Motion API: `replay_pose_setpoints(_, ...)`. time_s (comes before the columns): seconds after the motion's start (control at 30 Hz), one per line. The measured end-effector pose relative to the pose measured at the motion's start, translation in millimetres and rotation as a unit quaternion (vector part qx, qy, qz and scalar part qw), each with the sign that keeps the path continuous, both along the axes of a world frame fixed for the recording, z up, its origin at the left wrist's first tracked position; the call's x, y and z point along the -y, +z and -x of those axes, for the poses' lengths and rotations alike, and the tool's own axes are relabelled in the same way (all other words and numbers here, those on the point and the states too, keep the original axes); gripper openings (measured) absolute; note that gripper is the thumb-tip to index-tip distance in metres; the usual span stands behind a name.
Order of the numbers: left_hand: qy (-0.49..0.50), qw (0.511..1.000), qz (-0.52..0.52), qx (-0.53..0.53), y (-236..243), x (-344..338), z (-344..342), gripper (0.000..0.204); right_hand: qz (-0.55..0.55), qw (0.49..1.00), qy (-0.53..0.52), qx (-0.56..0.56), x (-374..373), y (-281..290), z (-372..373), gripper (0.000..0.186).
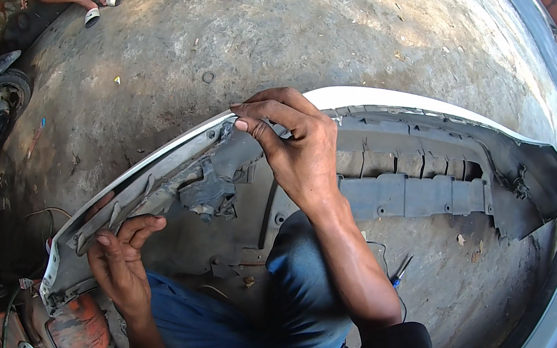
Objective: Inspecting and aligning a plastic trim piece onto a detached car bumper.
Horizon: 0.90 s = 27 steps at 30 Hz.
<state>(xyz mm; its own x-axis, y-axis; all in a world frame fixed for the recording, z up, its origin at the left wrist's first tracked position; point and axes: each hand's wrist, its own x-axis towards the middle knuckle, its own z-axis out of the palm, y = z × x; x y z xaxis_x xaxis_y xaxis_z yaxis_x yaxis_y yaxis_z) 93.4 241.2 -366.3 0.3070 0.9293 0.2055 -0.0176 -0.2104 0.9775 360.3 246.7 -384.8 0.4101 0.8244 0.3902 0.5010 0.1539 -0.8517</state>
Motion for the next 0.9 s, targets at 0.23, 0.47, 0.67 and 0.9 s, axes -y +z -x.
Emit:
replay_pose_setpoints(0.23, 0.033, 0.999, 0.002, 0.016, 3, 2, 0, 0.047, 0.000, 1.000, 0.008, -0.021, 0, -1, 0, 0.015)
replay_pose_setpoints(0.47, 0.089, 0.996, 0.013, 0.011, 9, 1, 3, 0.044, -0.009, 1.000, 0.002, 0.006, -1, 0, 1, 0.016)
replay_pose_setpoints(0.67, 0.106, 0.993, 0.029, 0.037, 12, 2, 4, 0.037, 0.020, 1.000, -0.001, -0.017, 0, 2, 3, 0.017)
replay_pose_setpoints(0.9, 0.076, 0.997, 0.014, 0.018, 9, -2, 5, 0.038, -0.001, 1.000, 0.000, 0.010, -1, 0, 2, 0.018)
